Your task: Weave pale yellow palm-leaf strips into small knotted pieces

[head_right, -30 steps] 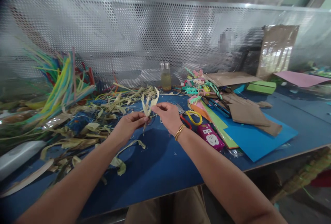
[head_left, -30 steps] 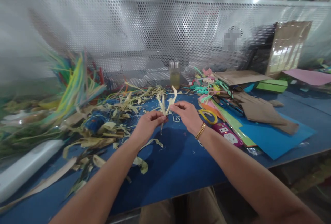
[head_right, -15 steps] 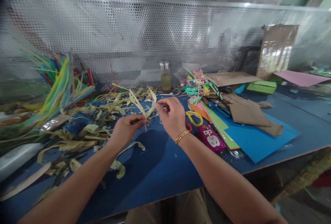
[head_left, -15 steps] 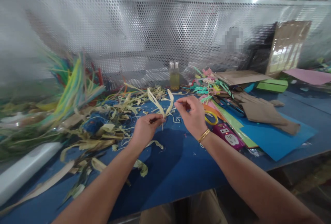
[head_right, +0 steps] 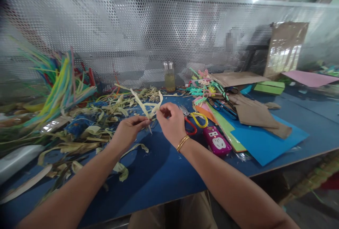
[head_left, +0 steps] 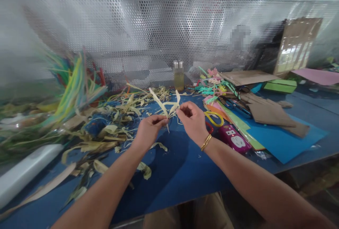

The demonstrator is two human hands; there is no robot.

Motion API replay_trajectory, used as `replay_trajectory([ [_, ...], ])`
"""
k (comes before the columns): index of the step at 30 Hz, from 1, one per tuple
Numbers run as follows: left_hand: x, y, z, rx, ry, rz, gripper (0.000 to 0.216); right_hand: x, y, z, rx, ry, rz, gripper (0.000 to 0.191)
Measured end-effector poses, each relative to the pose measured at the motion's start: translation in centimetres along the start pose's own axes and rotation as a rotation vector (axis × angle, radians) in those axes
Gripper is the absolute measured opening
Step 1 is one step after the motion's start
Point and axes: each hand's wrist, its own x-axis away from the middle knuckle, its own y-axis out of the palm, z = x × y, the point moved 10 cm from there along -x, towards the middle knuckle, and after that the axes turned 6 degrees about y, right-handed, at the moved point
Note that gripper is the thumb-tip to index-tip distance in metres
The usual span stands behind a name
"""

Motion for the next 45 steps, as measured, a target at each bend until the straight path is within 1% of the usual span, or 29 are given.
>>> replay_trajectory([
  [2,0.2,0.2,-1.0,0.152,-0.102,0.013,0.025,0.7,-0.1,-1.6,0.031,-0.123,0.010,0.007],
  [5,0.4,0.4,-2.2,0.337,-0.211,0.024,0.030,1.7,0.5,-3.7,0.050,-0.280,-0.067,0.007],
  [7,0.4,0.6,-2.5,0.432,-0.240,0.024,0.032,2.2,1.2,-4.2,0.050,-0.325,-0.141,0.008],
  [9,0.4,0.7,-2.4,0.491,-0.238,0.024,0.032,2.4,1.7,-4.3,0.063,-0.341,-0.196,0.011],
  [11,0.4,0.8,-2.2,0.530,-0.240,0.018,0.032,2.5,2.0,-4.2,0.084,-0.341,-0.220,0.012],
  [15,0.6,1.0,-1.8,0.569,-0.255,0.018,0.031,2.5,2.1,-4.1,0.136,-0.328,-0.224,0.016],
  [20,0.6,0.8,-1.3,0.568,-0.208,0.018,0.027,3.0,2.4,-5.1,0.177,-0.392,-0.249,0.020],
  [24,0.6,0.7,-0.9,0.578,-0.166,0.038,0.025,3.3,2.5,-5.4,0.194,-0.391,-0.253,0.019],
  [27,0.7,0.7,-0.7,0.602,-0.161,0.071,0.025,3.3,2.5,-5.1,0.212,-0.346,-0.239,0.017],
  [29,0.8,0.8,-0.6,0.623,-0.163,0.071,0.025,3.3,2.5,-5.1,0.220,-0.325,-0.236,0.015],
  [35,0.9,1.1,-0.3,0.688,-0.165,0.058,0.025,3.8,2.7,-5.6,0.207,-0.376,-0.256,0.017],
  [38,1.0,1.4,-0.1,0.692,-0.169,0.027,0.024,3.4,2.1,-5.2,0.142,-0.318,-0.208,0.017],
  [41,1.1,1.8,0.4,0.659,-0.159,-0.008,0.022,2.7,0.6,-4.4,0.063,-0.214,-0.077,0.014],
  [43,1.2,1.8,0.6,0.650,-0.147,-0.005,0.022,2.7,0.1,-4.2,0.063,-0.206,-0.023,0.011],
  [45,1.1,1.7,0.7,0.654,-0.140,0.013,0.022,2.9,0.2,-4.4,0.081,-0.247,-0.026,0.009],
])
